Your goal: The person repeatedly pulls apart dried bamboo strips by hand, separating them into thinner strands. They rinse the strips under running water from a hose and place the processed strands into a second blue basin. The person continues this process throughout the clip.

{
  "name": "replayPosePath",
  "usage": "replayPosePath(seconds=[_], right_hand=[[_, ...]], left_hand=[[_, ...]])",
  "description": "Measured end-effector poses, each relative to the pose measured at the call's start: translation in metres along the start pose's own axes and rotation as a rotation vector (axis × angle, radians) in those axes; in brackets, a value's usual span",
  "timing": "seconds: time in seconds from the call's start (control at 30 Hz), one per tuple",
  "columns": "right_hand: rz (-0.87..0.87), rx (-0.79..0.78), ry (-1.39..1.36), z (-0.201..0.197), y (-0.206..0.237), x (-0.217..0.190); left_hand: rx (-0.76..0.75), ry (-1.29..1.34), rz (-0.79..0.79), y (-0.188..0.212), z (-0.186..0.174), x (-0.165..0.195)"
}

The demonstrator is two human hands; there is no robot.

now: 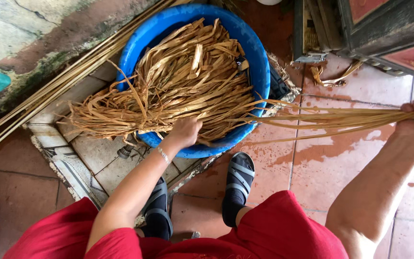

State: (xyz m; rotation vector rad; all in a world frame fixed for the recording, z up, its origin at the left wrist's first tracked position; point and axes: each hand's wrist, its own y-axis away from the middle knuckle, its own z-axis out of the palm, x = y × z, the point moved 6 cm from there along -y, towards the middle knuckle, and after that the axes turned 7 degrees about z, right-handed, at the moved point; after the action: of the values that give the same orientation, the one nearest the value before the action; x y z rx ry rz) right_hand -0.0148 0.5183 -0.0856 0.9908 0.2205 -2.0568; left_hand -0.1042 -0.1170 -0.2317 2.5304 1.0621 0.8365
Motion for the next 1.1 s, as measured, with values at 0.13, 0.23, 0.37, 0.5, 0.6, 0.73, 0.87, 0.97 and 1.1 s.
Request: replayPosePath(seconds=[0.13,0.23,0.37,0.5,0.6,0.73,0.87,0.97,1.1], right_hand=[[0.048,-0.08,0.119,0.015,0.007,0.017],[0.078,-0.163,0.137,0.059,0.026,0.045],[0.097,-0.091,0.192,0.128,0.061,0.095],[0.107,0.069,0.189,0.178,0.089,0.11],[0.17,0.006,0.577,0.212,0.119,0.127],[0.285,-0.13,0.604,0.252,0.15,0.159],[0.318,-0.27,0.62,0.267,0.176,0.177],[0.265,-0.258,0.61,0.263,0.187,0.179],[0.21,-0.331,0.733,0.26,0.201,0.184]], left_hand=[[0.331,-0.008,0.061,-0.068,-0.015,0.006],[0.699,-0.163,0.071,-0.085,-0.029,0.025],[0.52,-0.122,-0.161,-0.103,-0.032,0.017],[0.372,0.202,-0.322,-0.098,-0.048,0.0],[0.376,0.955,-0.301,-0.083,-0.063,-0.003],[0.515,1.479,0.024,-0.06,-0.102,0.056],[0.419,1.524,0.25,-0.027,-0.128,0.126],[0.408,1.486,0.307,-0.012,-0.147,0.159],[0.546,1.211,0.37,-0.001,-0.176,0.178]])
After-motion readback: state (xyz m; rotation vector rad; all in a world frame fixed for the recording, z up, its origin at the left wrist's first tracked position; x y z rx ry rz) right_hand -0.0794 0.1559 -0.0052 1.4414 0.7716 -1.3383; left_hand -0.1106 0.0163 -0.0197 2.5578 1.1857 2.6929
